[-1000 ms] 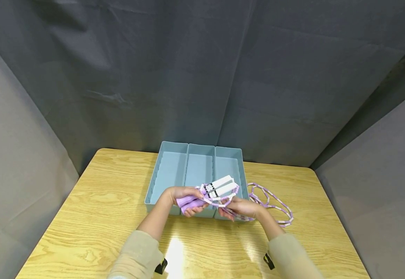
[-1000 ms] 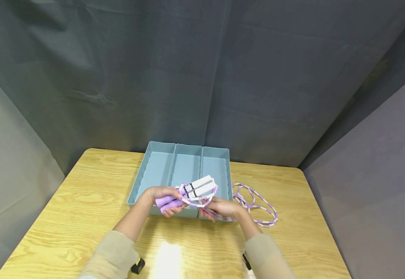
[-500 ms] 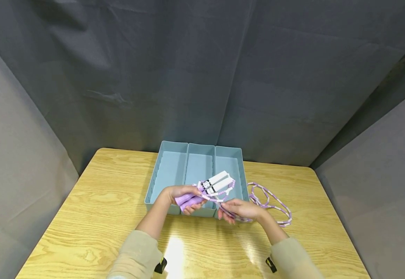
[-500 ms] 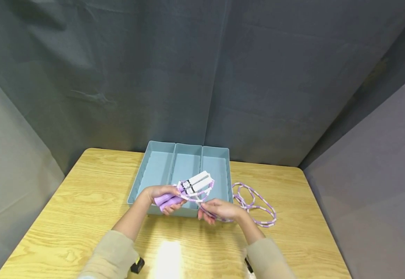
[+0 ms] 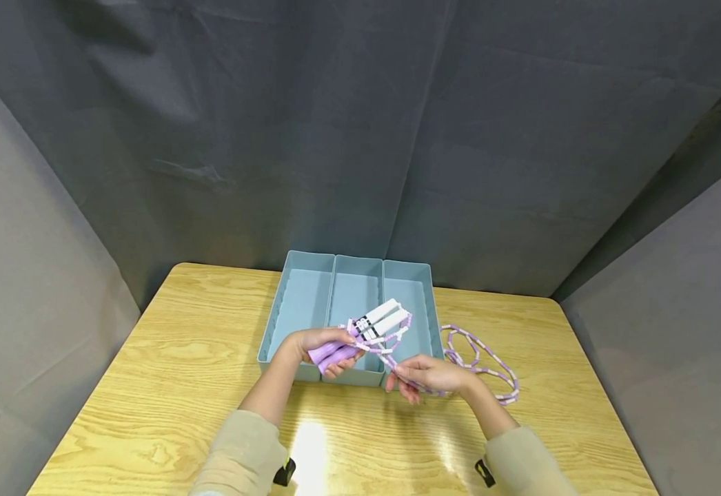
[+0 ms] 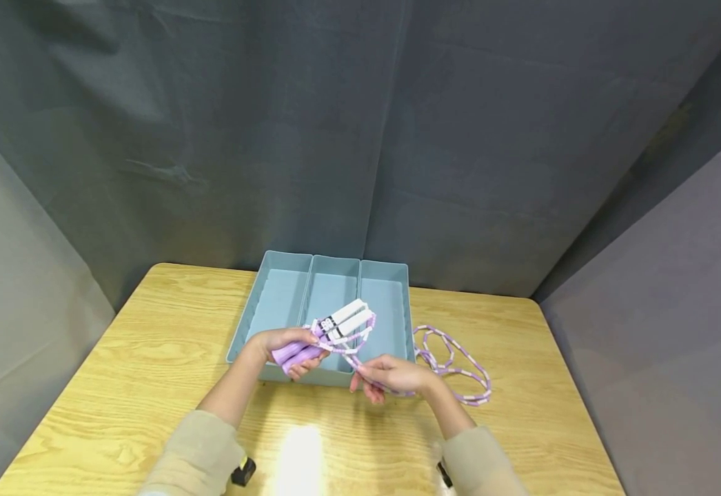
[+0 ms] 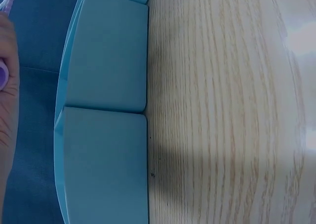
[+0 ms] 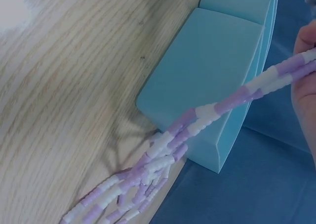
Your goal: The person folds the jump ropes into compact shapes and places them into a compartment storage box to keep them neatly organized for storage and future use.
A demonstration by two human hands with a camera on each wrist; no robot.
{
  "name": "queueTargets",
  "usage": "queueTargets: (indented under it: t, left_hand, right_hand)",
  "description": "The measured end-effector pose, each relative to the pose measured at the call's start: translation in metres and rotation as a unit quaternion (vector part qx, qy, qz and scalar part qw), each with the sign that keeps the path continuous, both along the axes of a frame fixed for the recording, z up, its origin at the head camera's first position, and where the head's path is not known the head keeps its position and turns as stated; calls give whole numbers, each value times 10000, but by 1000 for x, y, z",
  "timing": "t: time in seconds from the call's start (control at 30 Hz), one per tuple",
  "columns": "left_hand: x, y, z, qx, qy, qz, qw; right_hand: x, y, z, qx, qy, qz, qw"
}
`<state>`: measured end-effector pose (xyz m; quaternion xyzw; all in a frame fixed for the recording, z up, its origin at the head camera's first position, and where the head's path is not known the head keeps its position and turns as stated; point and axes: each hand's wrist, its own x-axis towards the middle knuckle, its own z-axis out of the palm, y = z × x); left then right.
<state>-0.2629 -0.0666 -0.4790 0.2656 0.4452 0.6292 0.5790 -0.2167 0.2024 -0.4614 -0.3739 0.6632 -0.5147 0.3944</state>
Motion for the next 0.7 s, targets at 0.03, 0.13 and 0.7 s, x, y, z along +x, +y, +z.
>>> queueTargets:
  t: [0.03,0.13,0.7]
  left_hand:
    - [0,0,1,13,-8,8,10000]
    - [2,-2,6,57,-28,1,10000]
    - [4,-9,14,249,-6,421,9988]
  right_hand:
    - [0,0,0,22,-8,1,10000]
    - [0,0,1,71,11,6,10000]
    - [4,2,5,-7,168,91,9998]
